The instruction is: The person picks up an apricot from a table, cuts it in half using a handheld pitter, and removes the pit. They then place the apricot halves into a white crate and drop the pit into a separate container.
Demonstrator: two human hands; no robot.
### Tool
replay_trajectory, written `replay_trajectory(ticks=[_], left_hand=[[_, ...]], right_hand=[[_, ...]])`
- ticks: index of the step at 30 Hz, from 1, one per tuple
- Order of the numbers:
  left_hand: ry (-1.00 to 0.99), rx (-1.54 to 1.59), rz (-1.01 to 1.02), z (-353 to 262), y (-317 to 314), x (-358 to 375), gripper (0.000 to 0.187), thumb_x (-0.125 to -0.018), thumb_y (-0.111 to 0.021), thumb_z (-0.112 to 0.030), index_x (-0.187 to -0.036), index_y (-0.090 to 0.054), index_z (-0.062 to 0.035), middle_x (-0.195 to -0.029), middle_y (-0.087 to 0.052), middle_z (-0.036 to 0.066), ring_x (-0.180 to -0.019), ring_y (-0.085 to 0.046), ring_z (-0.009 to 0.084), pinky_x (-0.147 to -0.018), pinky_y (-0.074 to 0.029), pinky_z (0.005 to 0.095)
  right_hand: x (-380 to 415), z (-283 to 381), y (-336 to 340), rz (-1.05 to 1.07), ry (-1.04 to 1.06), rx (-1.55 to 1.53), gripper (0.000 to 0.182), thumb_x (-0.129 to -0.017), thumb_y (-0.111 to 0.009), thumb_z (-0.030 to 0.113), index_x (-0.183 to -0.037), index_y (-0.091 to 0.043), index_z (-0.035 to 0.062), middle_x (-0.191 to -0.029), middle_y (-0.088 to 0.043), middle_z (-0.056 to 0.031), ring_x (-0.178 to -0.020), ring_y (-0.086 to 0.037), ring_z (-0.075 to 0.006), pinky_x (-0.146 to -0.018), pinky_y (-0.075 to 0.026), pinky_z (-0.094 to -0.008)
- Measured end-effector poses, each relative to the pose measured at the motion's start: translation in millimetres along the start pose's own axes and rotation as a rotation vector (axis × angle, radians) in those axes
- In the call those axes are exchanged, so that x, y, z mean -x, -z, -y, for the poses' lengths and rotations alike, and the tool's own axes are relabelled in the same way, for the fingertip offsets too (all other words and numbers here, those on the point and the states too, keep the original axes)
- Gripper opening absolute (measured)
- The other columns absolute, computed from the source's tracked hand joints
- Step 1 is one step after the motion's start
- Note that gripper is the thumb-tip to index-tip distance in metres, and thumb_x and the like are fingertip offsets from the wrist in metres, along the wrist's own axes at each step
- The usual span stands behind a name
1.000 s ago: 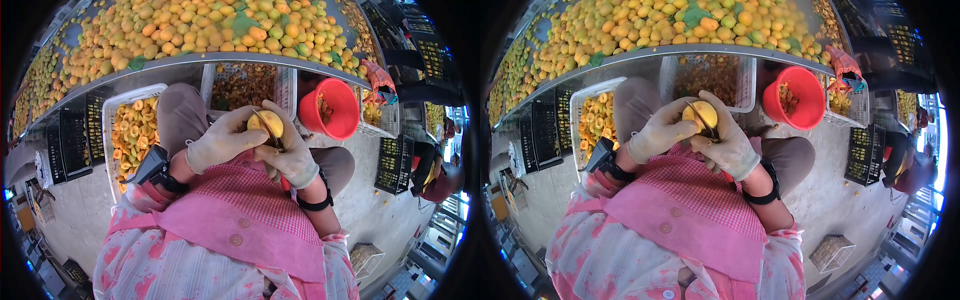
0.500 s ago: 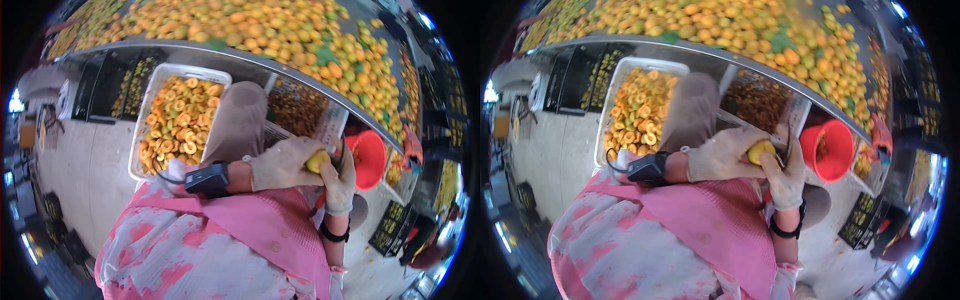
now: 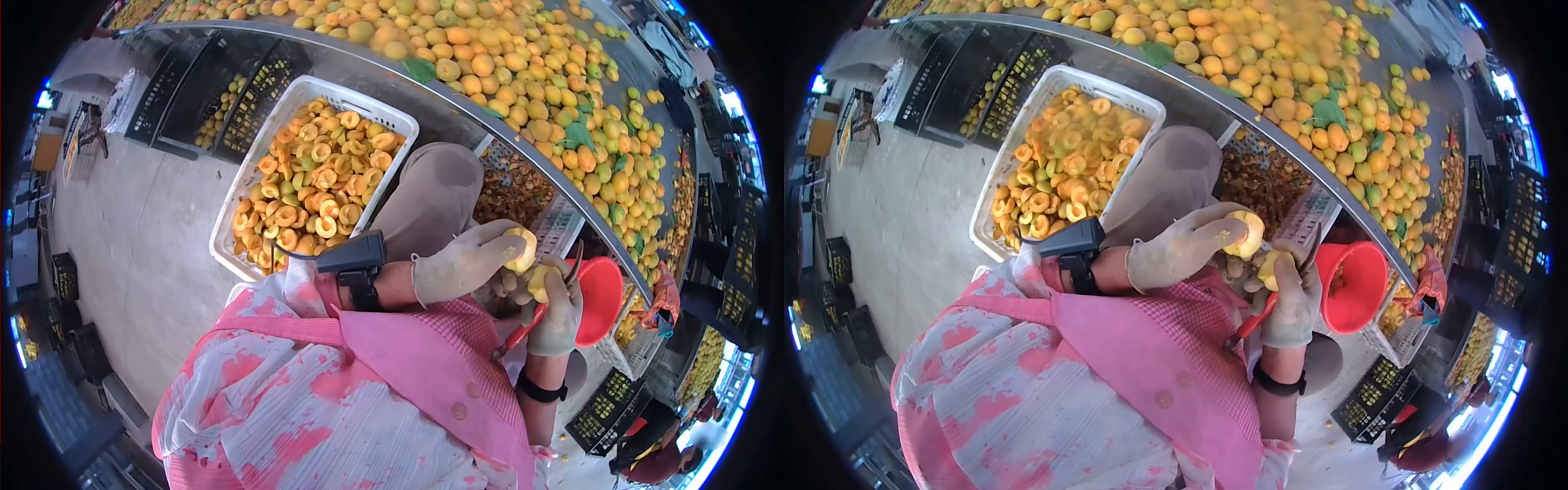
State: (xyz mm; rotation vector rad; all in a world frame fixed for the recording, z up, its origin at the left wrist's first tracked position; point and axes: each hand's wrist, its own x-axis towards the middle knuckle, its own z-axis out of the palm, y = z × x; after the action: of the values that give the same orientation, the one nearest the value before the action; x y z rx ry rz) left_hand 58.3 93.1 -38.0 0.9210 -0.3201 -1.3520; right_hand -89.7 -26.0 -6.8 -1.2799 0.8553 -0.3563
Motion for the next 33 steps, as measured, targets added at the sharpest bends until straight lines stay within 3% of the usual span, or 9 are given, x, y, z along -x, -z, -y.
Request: replay_trajectory(ticks=[1,4,6,8,13,21,26,28,33], left_hand=[[-0.007,0.006,-0.01,2,5,-1,0.029,-0.096,-0.056,-0.014,-0.121,-0.053,0.0,-0.107,-0.06,0.009,-0.093,-0.061,0.0145,-0.076,-0.053,0.028],[-0.084,0.01,0.07,9,12,2,0.032,-0.094,-0.059,-0.012,-0.124,-0.051,-0.0012,-0.11,-0.059,0.008,-0.095,-0.06,0.0127,-0.08,-0.052,0.0267],[0.008,-0.092,0.071,2,8,13,0.036,-0.092,-0.063,-0.01,-0.125,-0.051,-0.0021,-0.107,-0.06,0.006,-0.096,-0.06,0.0118,-0.084,-0.051,0.0267],[-0.045,-0.053,0.058,3,13,17,0.037,-0.09,-0.064,-0.009,-0.125,-0.051,-0.0024,-0.107,-0.06,0.006,-0.096,-0.059,0.0114,-0.084,-0.051,0.0265],[-0.186,-0.057,-0.032,1,26,29,0.038,-0.088,-0.067,-0.005,-0.123,-0.052,-0.0034,-0.105,-0.061,0.005,-0.092,-0.059,0.0103,-0.078,-0.05,0.0244],[-0.146,-0.131,-0.102,-16,34,51,0.033,-0.086,-0.068,-0.004,-0.117,-0.057,-0.0018,-0.097,-0.063,0.004,-0.082,-0.06,0.0094,-0.072,-0.051,0.0236],[-0.273,-0.063,-0.072,-6,30,50,0.026,-0.085,-0.069,-0.006,-0.11,-0.06,-0.002,-0.091,-0.063,0.003,-0.078,-0.061,0.0086,-0.067,-0.05,0.021],[-0.124,-0.021,-0.163,-14,31,55,0.023,-0.087,-0.068,-0.007,-0.107,-0.06,-0.0018,-0.088,-0.064,0.003,-0.077,-0.061,0.0084,-0.065,-0.048,0.0203],[-0.185,-0.067,-0.261,-18,52,66,0.017,-0.089,-0.065,-0.01,-0.104,-0.061,-0.0025,-0.087,-0.064,0.004,-0.077,-0.062,0.011,-0.065,-0.049,0.023]], right_hand=[[2,3,-7,-0.001,0.03,-0.066,0.028,-0.097,-0.052,0.019,-0.116,-0.058,-0.0018,-0.094,-0.067,-0.0101,-0.063,-0.064,-0.0137,-0.038,-0.041,-0.0203],[4,10,-15,0.035,0.056,-0.018,0.034,-0.098,-0.053,0.021,-0.121,-0.056,-0.0029,-0.095,-0.067,-0.0109,-0.065,-0.065,-0.0134,-0.04,-0.043,-0.0201],[4,10,-18,0.08,0.09,0.021,0.036,-0.098,-0.053,0.022,-0.123,-0.056,-0.003,-0.095,-0.068,-0.0108,-0.066,-0.065,-0.0132,-0.041,-0.044,-0.0197],[4,9,-20,0.208,0.14,0.124,0.037,-0.098,-0.056,0.021,-0.126,-0.056,-0.0031,-0.108,-0.065,-0.0128,-0.07,-0.066,-0.0133,-0.044,-0.046,-0.0194],[4,10,-44,0.263,0.129,0.141,0.038,-0.093,-0.064,0.016,-0.126,-0.059,-0.0029,-0.134,-0.053,-0.0142,-0.076,-0.067,-0.0146,-0.049,-0.049,-0.0197],[2,6,-59,0.386,0.023,0.069,0.037,-0.092,-0.06,0.008,-0.128,-0.057,-0.0027,-0.122,-0.059,-0.0137,-0.074,-0.066,-0.0143,-0.047,-0.047,-0.0196],[0,12,-65,0.387,0.038,0.074,0.038,-0.093,-0.062,0.012,-0.129,-0.056,-0.0016,-0.098,-0.065,-0.0092,-0.07,-0.065,-0.0118,-0.046,-0.045,-0.0192],[-1,17,-69,0.384,0.0,0.079,0.039,-0.093,-0.063,0.013,-0.129,-0.057,-0.0013,-0.096,-0.066,-0.0089,-0.069,-0.064,-0.0111,-0.045,-0.045,-0.0189],[-13,20,-98,0.417,-0.031,0.083,0.039,-0.094,-0.061,0.017,-0.129,-0.057,-0.0004,-0.09,-0.066,-0.0081,-0.062,-0.061,-0.0089,-0.045,-0.044,-0.0188]])
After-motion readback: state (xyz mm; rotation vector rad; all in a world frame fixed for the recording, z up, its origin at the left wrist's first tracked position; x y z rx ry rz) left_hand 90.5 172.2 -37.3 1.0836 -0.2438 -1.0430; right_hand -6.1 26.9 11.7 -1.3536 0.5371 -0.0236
